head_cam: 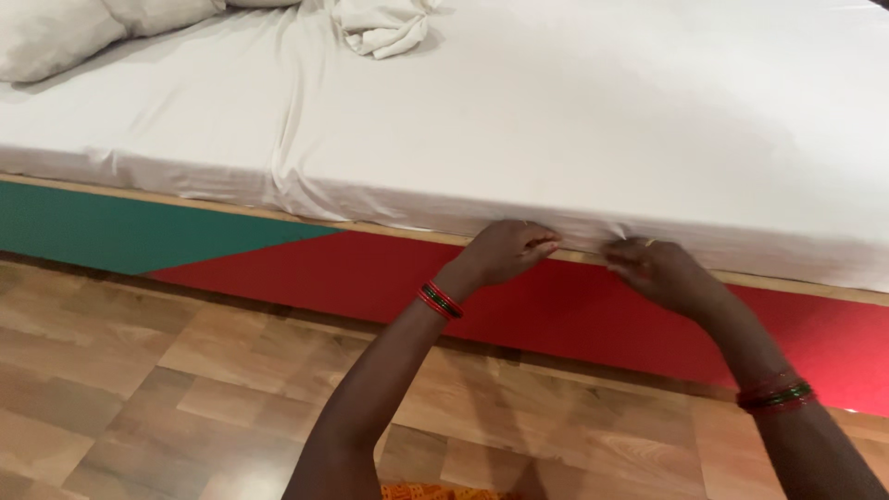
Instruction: The person tucks a white sheet under the edge of a bed frame using their hands.
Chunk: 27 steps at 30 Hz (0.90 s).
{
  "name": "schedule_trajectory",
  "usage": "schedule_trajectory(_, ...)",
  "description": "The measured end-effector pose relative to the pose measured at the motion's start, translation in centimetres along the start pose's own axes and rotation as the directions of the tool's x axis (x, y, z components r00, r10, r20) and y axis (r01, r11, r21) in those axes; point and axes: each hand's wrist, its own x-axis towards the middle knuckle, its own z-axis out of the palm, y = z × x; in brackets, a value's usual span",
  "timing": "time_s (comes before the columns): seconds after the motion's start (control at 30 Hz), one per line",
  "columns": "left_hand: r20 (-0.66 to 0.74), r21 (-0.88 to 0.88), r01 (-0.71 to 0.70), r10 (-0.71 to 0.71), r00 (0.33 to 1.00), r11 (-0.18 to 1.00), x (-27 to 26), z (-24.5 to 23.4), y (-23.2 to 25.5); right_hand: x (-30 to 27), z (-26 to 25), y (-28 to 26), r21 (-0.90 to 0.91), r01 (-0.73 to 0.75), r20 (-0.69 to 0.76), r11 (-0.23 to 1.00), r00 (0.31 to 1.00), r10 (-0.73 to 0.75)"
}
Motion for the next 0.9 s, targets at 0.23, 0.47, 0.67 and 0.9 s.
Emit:
schedule_trajectory(0.23,-0.004,0.091,-0.047,0.047,0.999,0.995,0.5,1.3,0.5,-2.2,-2.4,-1.4,-0.137,-0.19,0.065,0.972,0.978,0.2)
schedule_trajectory(0.47,-0.003,0.22,-0.051,0.053,0.999,0.974,1.2,2.1,0.5,-1.3,-0.5,-3.2,-0.43,-0.174,0.06,0.886,0.974,0.22)
schedule_trajectory(0.67,-0.042,0.217,-0.176,0.189,0.981,0.96,1.8,3.6,1.4,-1.0,0.1,-4.0,-0.434,-0.199,-0.004,0.879,0.976,0.219)
schedule_trajectory(0.9,0.064,0.19,-0.11,0.1,0.993,0.976,3.2,6.1,3.8,-2.5,-2.5,-0.6,-0.014,-0.043,0.062,0.999,0.997,0.044)
